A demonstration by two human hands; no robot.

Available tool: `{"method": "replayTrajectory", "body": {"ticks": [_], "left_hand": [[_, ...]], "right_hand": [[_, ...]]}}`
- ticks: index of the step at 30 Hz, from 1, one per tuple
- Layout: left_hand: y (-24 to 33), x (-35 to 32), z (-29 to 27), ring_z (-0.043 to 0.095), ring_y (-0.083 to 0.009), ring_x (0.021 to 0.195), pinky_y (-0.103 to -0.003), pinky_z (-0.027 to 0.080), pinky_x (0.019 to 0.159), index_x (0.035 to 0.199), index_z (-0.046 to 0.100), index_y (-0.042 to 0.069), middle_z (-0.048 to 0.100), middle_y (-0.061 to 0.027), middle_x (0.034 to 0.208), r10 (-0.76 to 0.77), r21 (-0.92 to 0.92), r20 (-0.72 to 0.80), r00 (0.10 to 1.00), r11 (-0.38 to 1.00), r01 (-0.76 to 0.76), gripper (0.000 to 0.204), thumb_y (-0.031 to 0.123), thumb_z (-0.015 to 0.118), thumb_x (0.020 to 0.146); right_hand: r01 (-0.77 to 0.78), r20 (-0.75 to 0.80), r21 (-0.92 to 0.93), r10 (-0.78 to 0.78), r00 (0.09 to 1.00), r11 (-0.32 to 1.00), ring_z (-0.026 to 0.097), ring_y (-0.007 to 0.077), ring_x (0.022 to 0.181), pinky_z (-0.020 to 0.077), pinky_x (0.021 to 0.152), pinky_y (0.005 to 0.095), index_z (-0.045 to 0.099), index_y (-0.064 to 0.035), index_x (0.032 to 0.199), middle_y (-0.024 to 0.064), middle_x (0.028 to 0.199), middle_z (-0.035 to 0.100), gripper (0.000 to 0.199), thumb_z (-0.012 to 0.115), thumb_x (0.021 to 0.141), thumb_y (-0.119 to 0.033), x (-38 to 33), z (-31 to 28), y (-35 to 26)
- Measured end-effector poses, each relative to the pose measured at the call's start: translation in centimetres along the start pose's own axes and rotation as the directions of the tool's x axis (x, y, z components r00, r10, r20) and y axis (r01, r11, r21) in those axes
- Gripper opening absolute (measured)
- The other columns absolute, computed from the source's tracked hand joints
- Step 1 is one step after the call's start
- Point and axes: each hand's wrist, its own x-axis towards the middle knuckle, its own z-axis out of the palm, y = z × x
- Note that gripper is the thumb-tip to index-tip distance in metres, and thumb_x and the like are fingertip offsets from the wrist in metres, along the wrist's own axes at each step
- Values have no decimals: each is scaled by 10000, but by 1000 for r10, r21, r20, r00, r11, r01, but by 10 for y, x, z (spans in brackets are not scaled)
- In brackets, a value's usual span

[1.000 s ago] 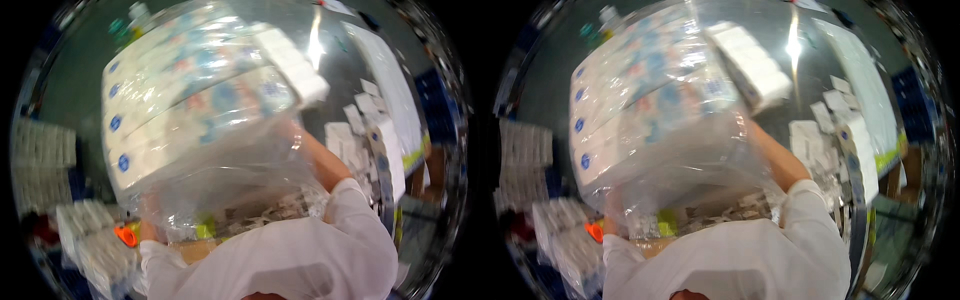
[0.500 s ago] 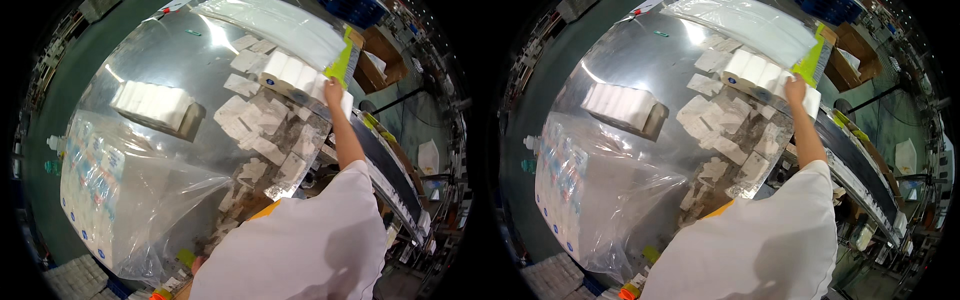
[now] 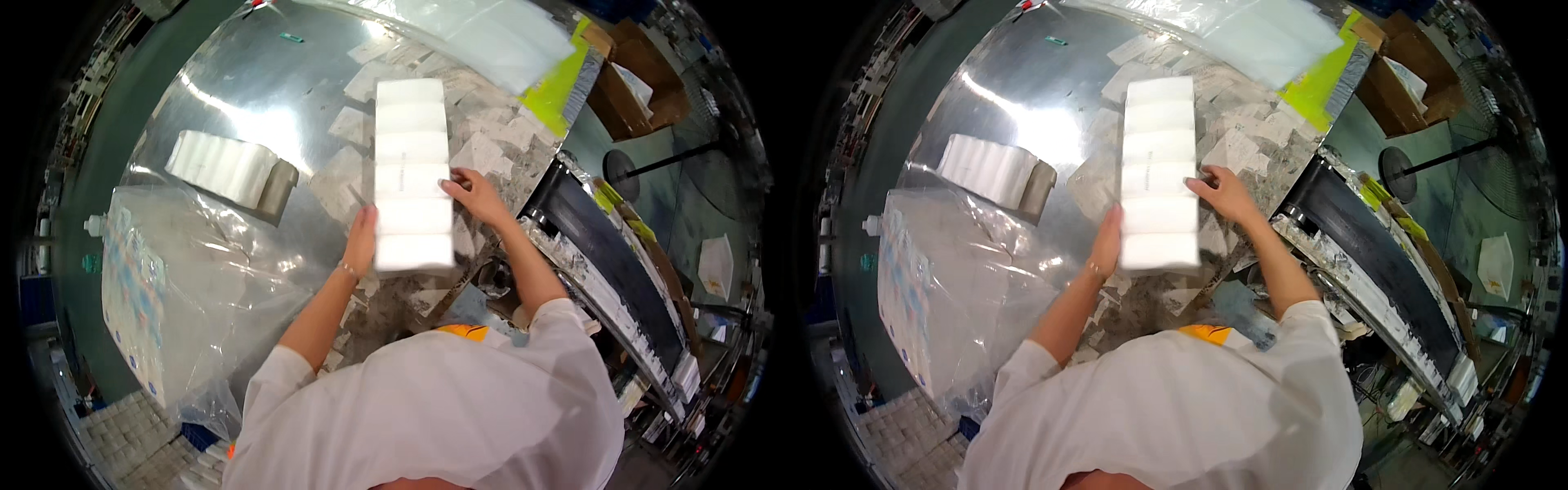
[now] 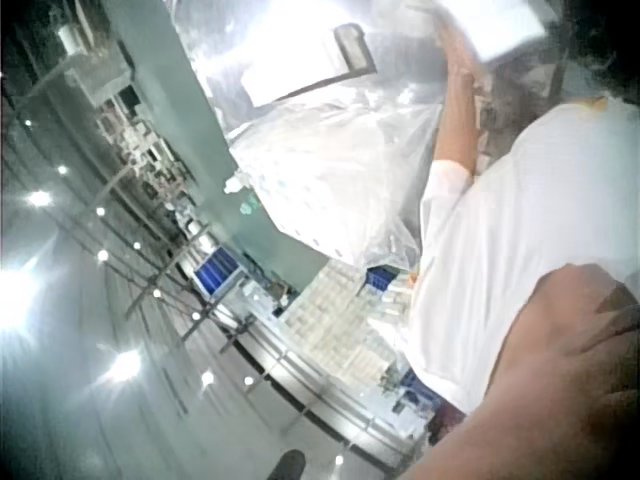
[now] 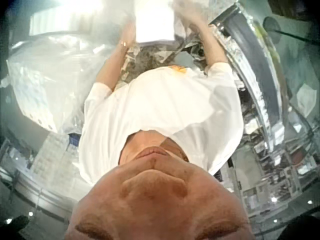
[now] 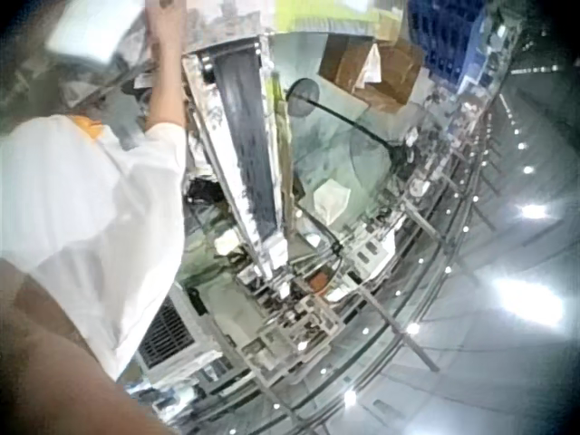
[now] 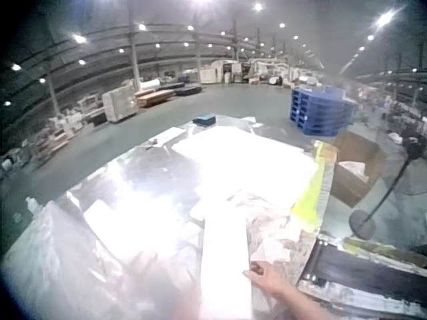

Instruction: The person places individual packs of tissue rolls into a large plastic bag, then pulls the bag shut and carries it away.

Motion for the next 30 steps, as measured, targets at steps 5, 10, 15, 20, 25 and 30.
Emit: {"method": "replayTrajectory", "body": {"ticks": [5,10,15,20,25,30], "left_hand": [[43,-3,24,506,-223,1031,-344,427,875,1201,414,3,510,-137,1140,-276,-673,285,918,624,397,566,456,430,863],[89,-37,2,567,-222,947,-328,472,806,1174,436,3,553,-144,1066,-367,-439,345,864,750,494,553,366,583,785],[112,-102,-9,555,-228,956,-321,456,812,1232,349,-62,532,-189,1090,-137,-386,171,976,902,194,697,228,695,701],[97,-208,-36,286,-286,1233,-348,234,1021,1336,214,-1,327,-189,1307,327,169,76,942,927,-335,905,316,719,655],[9,-302,-132,327,-322,1183,-437,261,967,1246,384,68,370,-158,1266,631,802,-442,637,597,-35,661,206,669,666],[-60,-381,-258,276,-280,1220,-486,196,988,1285,345,129,311,-131,1316,634,711,-627,452,230,664,651,218,625,704]], "right_hand": [[59,-270,710,195,943,702,504,248,1002,417,825,334,401,70,1200,181,1099,512,580,507,824,-359,8,61,10],[-374,330,877,185,925,302,523,245,981,436,827,348,425,1,1187,152,1087,522,560,524,797,-389,-32,20,-76],[-202,113,784,184,976,587,544,270,964,454,829,366,426,-30,1204,159,1101,526,609,513,777,-455,-76,17,-96],[-274,317,896,-72,946,349,560,281,958,461,854,395,465,-7,1156,170,1053,563,530,608,694,-222,-88,11,-85],[100,127,809,-340,932,579,547,301,962,439,875,422,433,24,1164,171,1061,540,626,608,593,-163,-142,39,-150],[414,332,618,-700,632,668,519,223,966,451,817,344,359,-7,1209,118,1078,493,848,766,476,-129,-218,109,-267]]}}
